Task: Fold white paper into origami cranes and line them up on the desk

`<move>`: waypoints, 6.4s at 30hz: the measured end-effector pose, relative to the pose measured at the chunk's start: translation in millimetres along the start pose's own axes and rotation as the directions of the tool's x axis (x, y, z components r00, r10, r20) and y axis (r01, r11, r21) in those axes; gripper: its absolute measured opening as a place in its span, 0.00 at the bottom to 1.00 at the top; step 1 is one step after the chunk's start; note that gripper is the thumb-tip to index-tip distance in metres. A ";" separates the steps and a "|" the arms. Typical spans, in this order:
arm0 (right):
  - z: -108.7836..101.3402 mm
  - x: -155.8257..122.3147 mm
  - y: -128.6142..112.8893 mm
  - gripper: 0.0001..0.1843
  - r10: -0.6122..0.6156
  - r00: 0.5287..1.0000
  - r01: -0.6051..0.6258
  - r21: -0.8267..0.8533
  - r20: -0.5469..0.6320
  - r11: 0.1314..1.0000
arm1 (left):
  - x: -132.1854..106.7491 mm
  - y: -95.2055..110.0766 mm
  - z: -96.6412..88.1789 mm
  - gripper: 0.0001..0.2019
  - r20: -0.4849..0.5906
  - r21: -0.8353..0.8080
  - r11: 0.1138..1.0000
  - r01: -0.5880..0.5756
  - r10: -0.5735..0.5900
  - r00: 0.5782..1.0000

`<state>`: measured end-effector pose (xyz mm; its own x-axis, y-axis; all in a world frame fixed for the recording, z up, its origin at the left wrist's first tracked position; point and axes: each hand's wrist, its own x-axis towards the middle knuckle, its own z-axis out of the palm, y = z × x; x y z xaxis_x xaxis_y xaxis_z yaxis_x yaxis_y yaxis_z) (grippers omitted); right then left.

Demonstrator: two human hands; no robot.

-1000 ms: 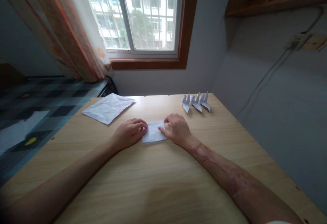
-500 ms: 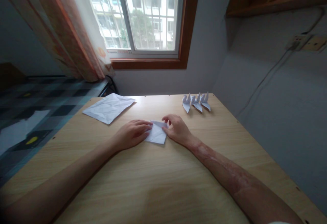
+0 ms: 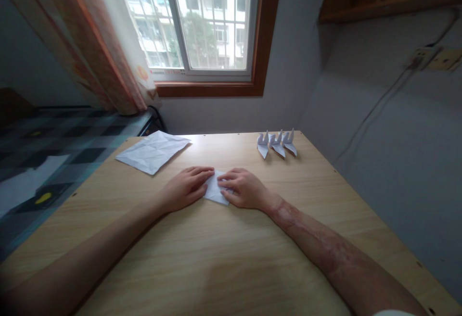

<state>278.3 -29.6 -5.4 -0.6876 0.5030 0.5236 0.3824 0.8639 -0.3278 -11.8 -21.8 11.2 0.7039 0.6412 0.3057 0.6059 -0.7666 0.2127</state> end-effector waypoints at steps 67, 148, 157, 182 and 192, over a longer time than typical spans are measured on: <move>-4.3 6.2 -26.0 0.29 -0.149 0.973 0.132 0.106 0.176 0.986 | 7.5 -8.9 -11.4 0.14 0.028 -0.410 0.732 0.544 -0.586 0.810; 11.1 -1.6 14.8 0.13 0.435 0.885 -0.399 0.206 -0.169 0.893 | 2.5 33.2 -2.0 0.12 0.033 0.196 0.979 -0.049 0.043 0.999; 1.1 -1.5 1.8 0.37 0.395 0.899 -0.300 0.389 -0.191 0.871 | 8.8 34.8 -2.6 0.09 -0.222 -0.527 0.817 0.235 -0.399 0.890; 12.9 1.3 11.1 0.21 0.569 0.807 -0.447 0.795 0.160 0.410 | 7.3 35.7 21.5 0.16 0.177 -0.819 0.449 0.358 -0.396 0.901; 12.1 2.7 16.1 0.09 0.517 0.848 -0.463 0.312 -0.116 0.829 | 6.7 38.7 13.7 0.13 -0.238 -0.184 0.979 0.088 -0.131 0.962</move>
<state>275.1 -14.7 -18.7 -0.3136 0.8763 0.3658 0.4429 0.4757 -0.7600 21.4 -46.7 8.8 0.5099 0.7092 0.4868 0.5871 -0.7006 0.4057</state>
